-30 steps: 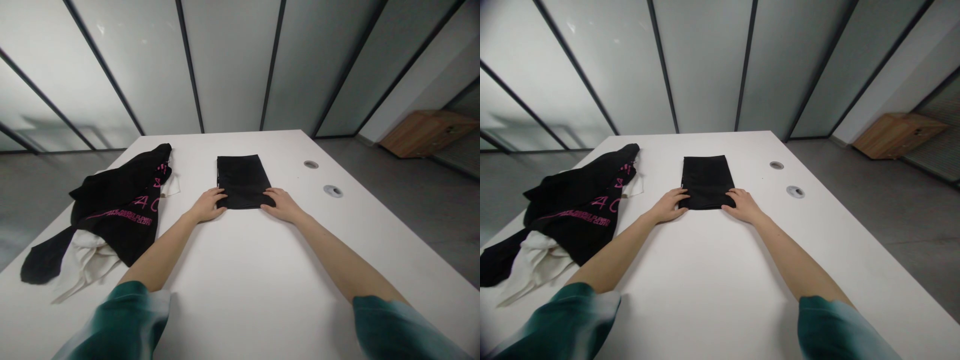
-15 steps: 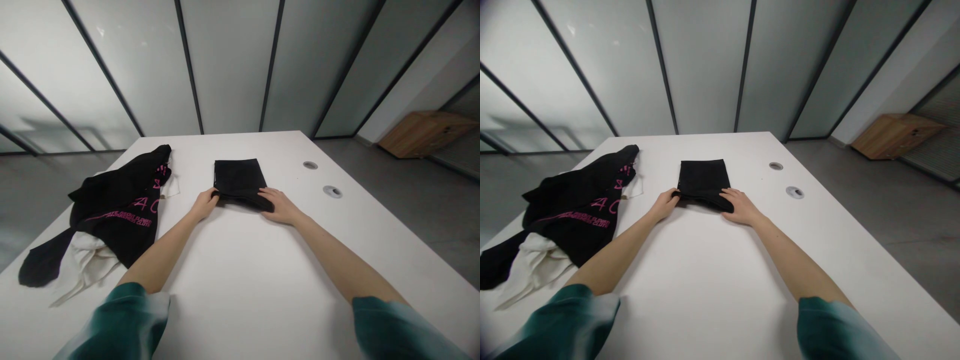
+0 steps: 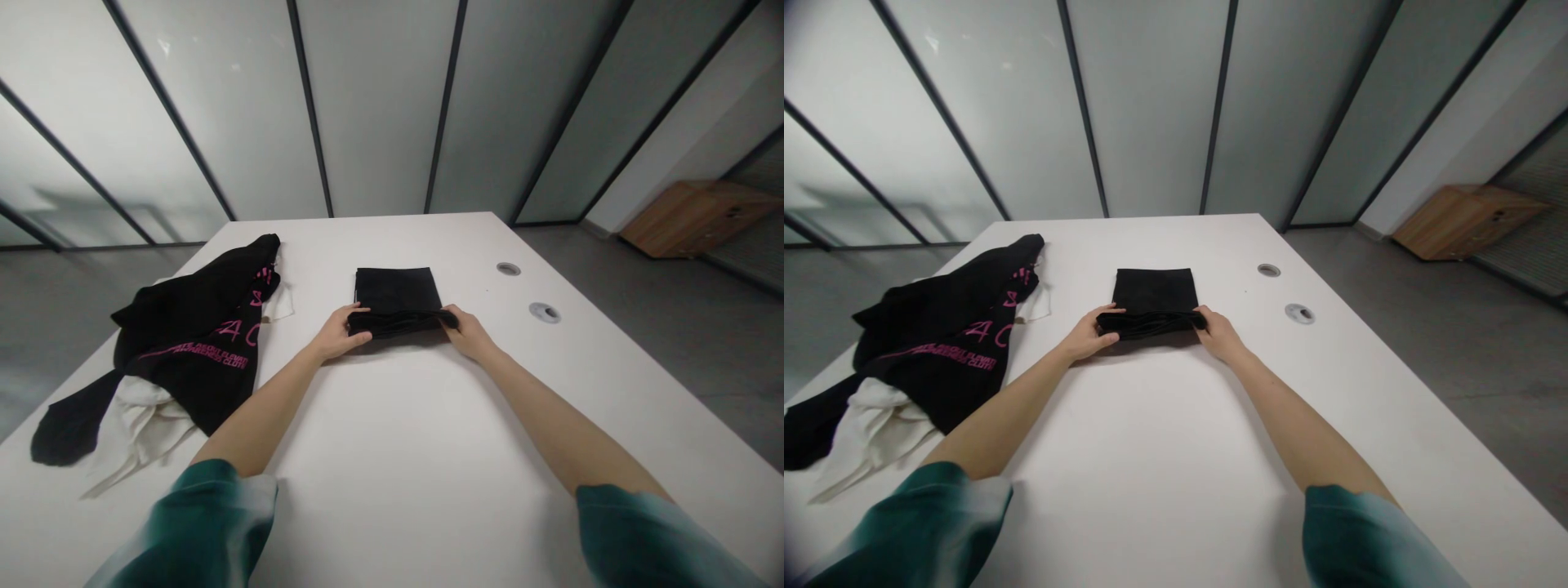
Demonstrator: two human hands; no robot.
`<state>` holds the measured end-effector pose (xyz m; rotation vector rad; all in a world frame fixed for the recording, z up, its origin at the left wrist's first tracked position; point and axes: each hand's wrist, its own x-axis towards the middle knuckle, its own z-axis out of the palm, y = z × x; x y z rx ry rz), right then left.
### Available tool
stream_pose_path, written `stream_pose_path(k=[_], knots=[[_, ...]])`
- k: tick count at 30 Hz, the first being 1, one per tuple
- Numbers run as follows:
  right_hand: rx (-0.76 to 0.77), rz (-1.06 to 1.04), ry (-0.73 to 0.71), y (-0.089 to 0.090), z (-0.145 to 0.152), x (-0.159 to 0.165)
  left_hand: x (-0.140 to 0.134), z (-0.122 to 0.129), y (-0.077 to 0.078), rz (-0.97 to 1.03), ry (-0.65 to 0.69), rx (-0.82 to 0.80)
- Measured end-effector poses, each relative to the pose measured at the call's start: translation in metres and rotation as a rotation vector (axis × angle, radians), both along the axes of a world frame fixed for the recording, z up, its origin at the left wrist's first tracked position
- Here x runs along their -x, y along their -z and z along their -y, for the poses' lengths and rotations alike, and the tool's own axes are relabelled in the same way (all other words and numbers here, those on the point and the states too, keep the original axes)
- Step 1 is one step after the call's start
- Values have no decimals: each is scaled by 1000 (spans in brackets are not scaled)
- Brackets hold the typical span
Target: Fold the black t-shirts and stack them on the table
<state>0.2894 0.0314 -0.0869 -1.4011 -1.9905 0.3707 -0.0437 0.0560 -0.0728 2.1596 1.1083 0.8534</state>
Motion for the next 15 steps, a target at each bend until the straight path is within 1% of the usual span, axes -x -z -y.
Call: stream_pose_path(k=[2,4,6,8,10,12,15], knots=[[-29,-17,69,0,0,-1,-2,2,-2,-120,101,-95],[-46,-19,131,0,-1,-1,-5,3,-5,-242,166,-183],[-50,-21,174,1,-1,-1,-8,4,-9,-329,198,-261],[-50,-32,193,1,-1,0,-10,4,-9,-366,207,-318],[-50,-57,189,0,0,1,-11,2,-8,-367,189,-338],[-56,-96,160,-2,1,0,-10,-1,-4,-361,164,-320],[-96,-173,60,-7,5,-1,-8,-3,-1,-337,131,-287]])
